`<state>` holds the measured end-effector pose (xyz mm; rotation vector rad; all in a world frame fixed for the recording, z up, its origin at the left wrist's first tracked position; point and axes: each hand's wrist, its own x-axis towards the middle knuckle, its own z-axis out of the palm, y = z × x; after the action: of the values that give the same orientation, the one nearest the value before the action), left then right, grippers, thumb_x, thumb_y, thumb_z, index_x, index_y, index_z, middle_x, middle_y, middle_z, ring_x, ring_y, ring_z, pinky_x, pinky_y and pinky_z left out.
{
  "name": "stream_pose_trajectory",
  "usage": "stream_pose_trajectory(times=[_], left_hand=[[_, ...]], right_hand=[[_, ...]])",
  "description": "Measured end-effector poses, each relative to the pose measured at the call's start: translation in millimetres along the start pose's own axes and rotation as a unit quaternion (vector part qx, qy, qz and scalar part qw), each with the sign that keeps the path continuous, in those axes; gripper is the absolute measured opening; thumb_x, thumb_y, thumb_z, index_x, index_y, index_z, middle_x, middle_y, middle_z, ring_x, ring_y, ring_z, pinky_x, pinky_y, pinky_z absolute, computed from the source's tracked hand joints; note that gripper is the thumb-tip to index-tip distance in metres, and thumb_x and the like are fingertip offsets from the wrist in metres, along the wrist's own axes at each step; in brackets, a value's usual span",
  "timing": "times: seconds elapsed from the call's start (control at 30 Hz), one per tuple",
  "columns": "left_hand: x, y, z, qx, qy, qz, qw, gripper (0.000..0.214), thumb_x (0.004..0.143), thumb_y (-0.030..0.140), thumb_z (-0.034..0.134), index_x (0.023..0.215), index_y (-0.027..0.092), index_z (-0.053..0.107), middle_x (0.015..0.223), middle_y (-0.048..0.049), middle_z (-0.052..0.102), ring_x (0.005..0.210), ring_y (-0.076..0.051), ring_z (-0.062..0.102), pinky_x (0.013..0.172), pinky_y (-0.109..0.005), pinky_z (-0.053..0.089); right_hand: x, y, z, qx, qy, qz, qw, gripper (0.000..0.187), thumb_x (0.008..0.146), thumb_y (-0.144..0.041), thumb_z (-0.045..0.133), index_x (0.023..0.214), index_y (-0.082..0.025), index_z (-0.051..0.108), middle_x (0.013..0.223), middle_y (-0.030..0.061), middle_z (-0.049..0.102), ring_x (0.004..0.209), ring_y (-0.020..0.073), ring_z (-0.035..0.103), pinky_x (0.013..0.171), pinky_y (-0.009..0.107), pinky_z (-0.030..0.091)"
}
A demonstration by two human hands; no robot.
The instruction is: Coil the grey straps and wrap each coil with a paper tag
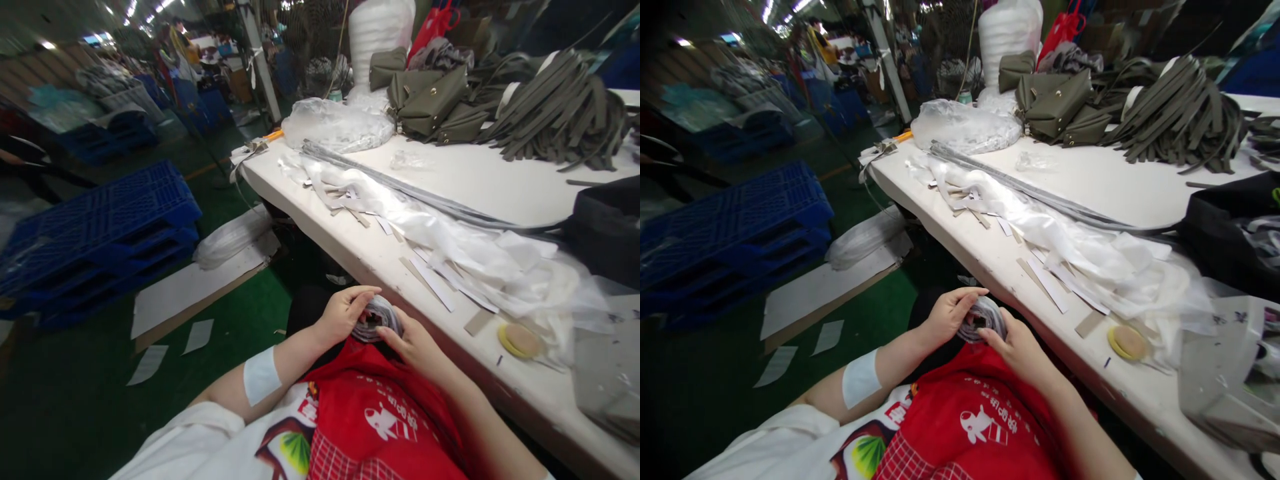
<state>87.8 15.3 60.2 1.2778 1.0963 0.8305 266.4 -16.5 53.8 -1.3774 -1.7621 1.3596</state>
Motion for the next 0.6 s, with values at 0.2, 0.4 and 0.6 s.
stream_pose_trajectory(times=[0.2, 0.4, 0.6], left_hand=[[-15, -12, 10.1, 0.032, -0.078, -0.038, 0.996, 0.041, 0.092, 0.052, 0.045, 0.098, 0.013, 0.058, 0.081, -0.0035, 0.061, 0.068, -0.013, 0.055, 0.063, -0.024, 0.045], [-36, -17, 26.8, 0.180, -0.167, 0.014, 0.969, 0.040, 0.098, 0.036, 0.034, 0.127, 0.017, 0.053, 0.089, -0.0054, 0.064, 0.074, -0.015, 0.060, 0.076, -0.029, 0.048], [-47, -34, 19.7, 0.142, -0.190, -0.004, 0.971, 0.043, 0.097, 0.044, 0.034, 0.111, 0.016, 0.064, 0.096, -0.0074, 0.062, 0.062, -0.010, 0.059, 0.062, -0.023, 0.048]], right_hand=[[-10, 11, -19, 0.023, -0.124, 0.012, 0.992, 0.040, 0.089, -0.050, 0.051, 0.108, -0.016, 0.061, 0.100, 0.0073, 0.068, 0.091, 0.0222, 0.061, 0.083, 0.032, 0.048], [-17, 21, -26, 0.061, -0.292, 0.036, 0.954, 0.041, 0.084, -0.051, 0.060, 0.100, -0.013, 0.066, 0.087, 0.0029, 0.068, 0.078, 0.0174, 0.058, 0.074, 0.027, 0.047], [-23, 23, -16, 0.070, -0.234, 0.075, 0.967, 0.044, 0.075, -0.051, 0.070, 0.098, -0.013, 0.066, 0.083, 0.0013, 0.067, 0.073, 0.0161, 0.058, 0.066, 0.024, 0.045]])
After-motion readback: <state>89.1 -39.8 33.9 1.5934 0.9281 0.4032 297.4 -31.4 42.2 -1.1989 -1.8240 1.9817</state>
